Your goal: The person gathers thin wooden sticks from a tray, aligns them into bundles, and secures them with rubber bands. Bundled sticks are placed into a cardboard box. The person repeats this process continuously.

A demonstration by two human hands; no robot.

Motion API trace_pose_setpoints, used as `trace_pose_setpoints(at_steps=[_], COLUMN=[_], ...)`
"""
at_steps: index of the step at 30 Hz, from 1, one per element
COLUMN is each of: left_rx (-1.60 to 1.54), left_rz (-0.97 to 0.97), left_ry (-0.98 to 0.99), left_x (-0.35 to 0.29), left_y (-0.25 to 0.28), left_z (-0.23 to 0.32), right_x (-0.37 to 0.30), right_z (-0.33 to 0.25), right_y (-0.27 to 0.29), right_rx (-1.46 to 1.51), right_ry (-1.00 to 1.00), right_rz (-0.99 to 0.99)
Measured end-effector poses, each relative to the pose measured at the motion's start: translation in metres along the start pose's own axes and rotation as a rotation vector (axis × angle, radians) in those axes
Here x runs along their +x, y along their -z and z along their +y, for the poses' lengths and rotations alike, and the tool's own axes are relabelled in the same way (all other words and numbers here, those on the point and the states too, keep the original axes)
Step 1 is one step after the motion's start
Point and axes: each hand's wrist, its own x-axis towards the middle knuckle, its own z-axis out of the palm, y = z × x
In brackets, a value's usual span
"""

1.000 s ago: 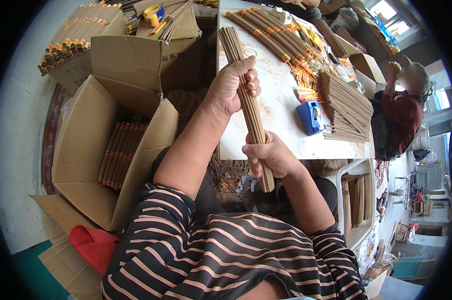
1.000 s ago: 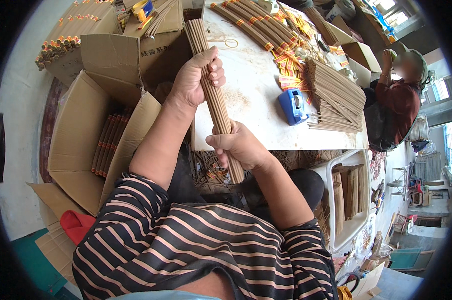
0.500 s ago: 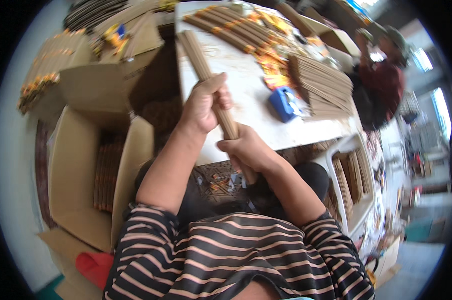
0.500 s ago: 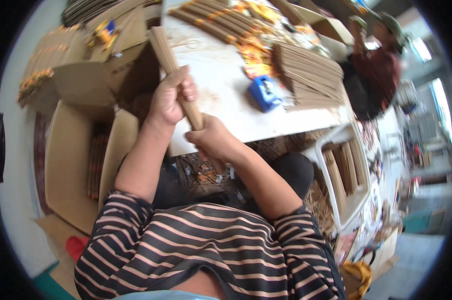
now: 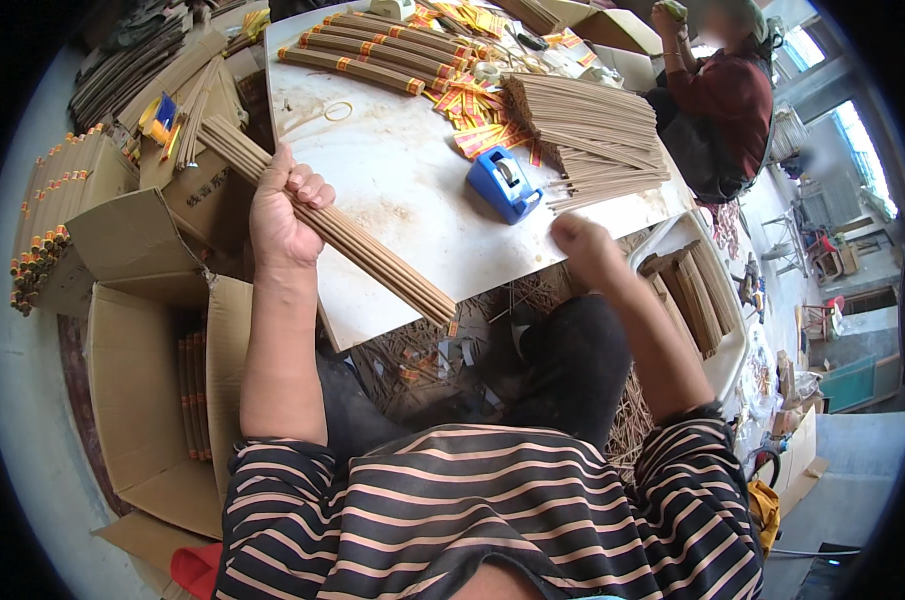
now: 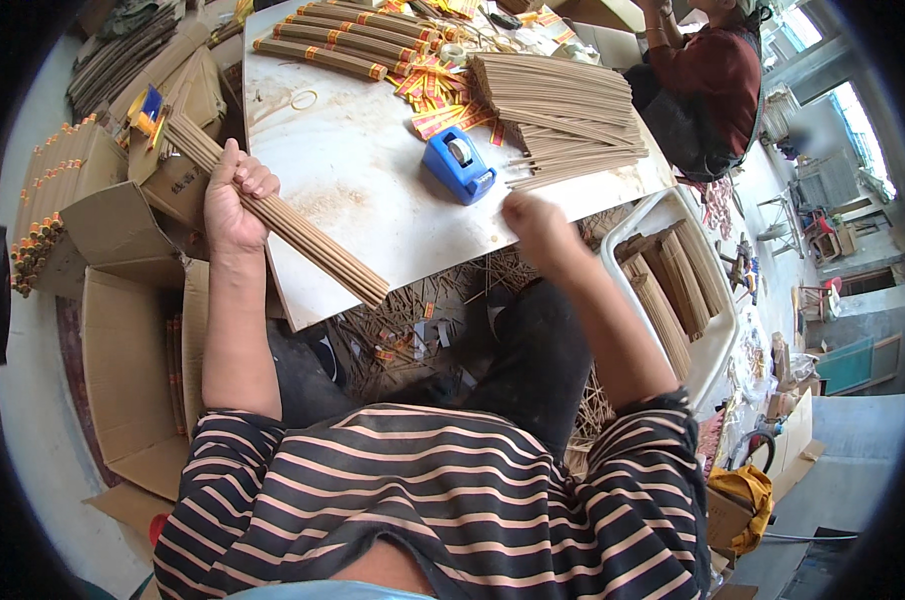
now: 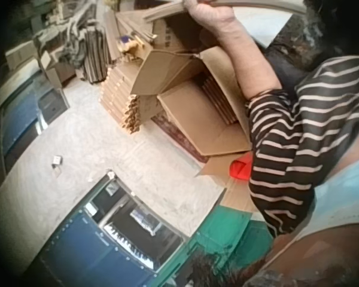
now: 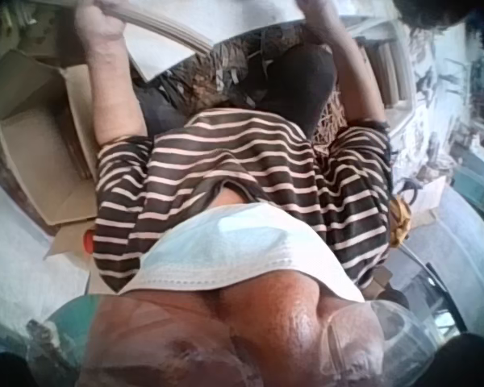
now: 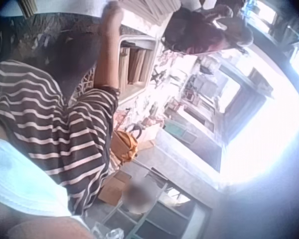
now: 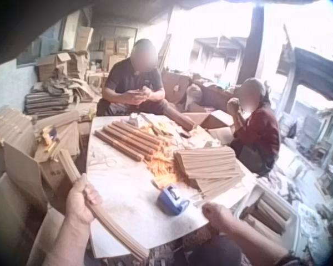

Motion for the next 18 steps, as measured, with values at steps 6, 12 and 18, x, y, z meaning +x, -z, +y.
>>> trace_pose_setpoints(at_steps=[6, 12, 18], left_rx=[-0.001, 0.031, -0.001], left_rz=[-0.006, 0.036, 0.048], left_ry=[0.068, 0.090, 0.103], left_x=[-0.018, -0.031, -0.025], left_y=[-0.006, 0.007, 0.007], left_z=[-0.025, -0.038, -0.040], right_x=[0.041, 0.054, 0.063], right_z=[0.089, 0.095, 0.096], right_y=[0.038, 0.047, 0.051], right_rx=[-0.493, -0.609, -0.758], right_ry=[-0.019, 0.157, 0.214], right_rz=[0.032, -0.079, -0.235])
